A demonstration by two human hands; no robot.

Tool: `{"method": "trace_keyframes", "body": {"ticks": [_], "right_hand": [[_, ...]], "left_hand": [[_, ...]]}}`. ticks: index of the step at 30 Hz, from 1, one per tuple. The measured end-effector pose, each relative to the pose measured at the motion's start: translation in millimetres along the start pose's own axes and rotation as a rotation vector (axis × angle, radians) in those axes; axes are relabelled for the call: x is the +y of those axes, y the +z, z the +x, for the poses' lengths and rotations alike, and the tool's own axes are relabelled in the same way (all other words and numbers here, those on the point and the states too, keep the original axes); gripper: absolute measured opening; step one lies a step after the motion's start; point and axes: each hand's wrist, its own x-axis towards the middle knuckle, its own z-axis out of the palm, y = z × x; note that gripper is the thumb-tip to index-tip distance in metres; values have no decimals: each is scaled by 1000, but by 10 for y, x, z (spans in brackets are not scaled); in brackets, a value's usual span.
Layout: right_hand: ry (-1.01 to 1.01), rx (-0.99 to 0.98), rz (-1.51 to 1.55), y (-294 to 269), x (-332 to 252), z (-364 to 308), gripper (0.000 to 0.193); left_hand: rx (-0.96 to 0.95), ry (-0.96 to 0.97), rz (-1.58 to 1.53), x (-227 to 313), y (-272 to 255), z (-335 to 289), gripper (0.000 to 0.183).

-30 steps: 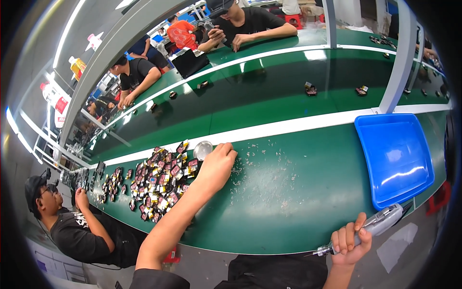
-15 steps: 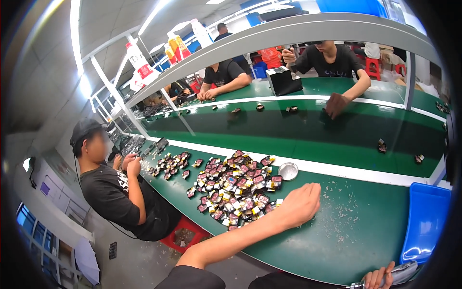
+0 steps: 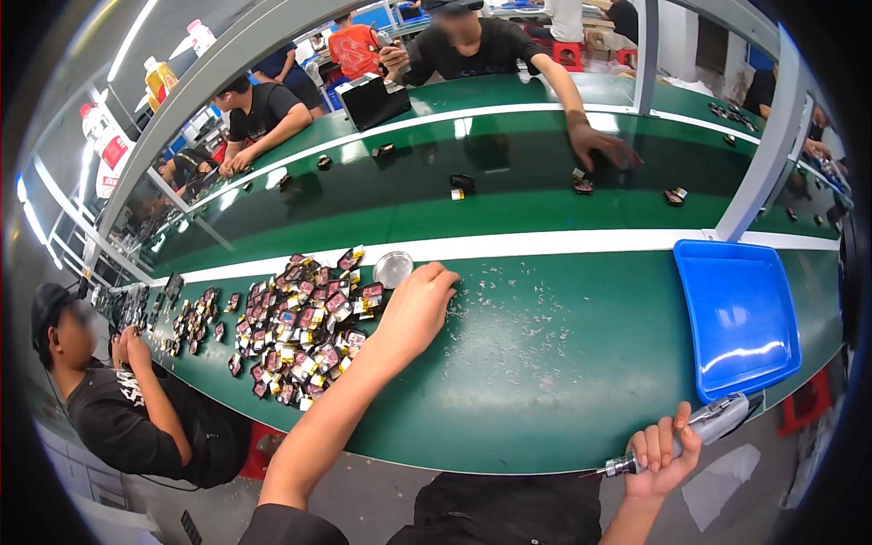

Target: Manually assemble small electronic components and fasten with a pneumatic screwdriver on a production line.

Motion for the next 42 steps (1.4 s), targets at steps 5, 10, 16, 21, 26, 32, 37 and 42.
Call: {"method": "trace_keyframes", "body": {"ticks": [5, 10, 16, 21, 26, 32, 37, 42], "right_hand": [[4, 1, 7, -17, 7, -2, 10], [11, -12, 14, -4, 10, 27, 11], [22, -52, 14, -11, -7, 8, 11], [16, -18, -8, 3, -14, -48, 9], [-3, -14, -55, 31, -34, -55, 8], [-52, -73, -39, 380, 69, -95, 8], [-210, -118, -40, 678, 143, -184, 9], [-206, -118, 0, 662, 152, -267, 11]], "left_hand": [[-98, 20, 122, -46, 62, 110, 14], [-122, 112, 240, -65, 105, 154, 9], [-142, 229, 303, -58, 18, 191, 5], [-118, 178, 245, 58, 58, 140, 6], [-95, 32, -318, 939, -146, -347, 8], [-161, -170, -940, 1590, 13, -945, 4], [-226, -411, -1737, 1763, 163, -1176, 8], [-233, -425, -1800, 1865, 165, -1222, 15]]}}
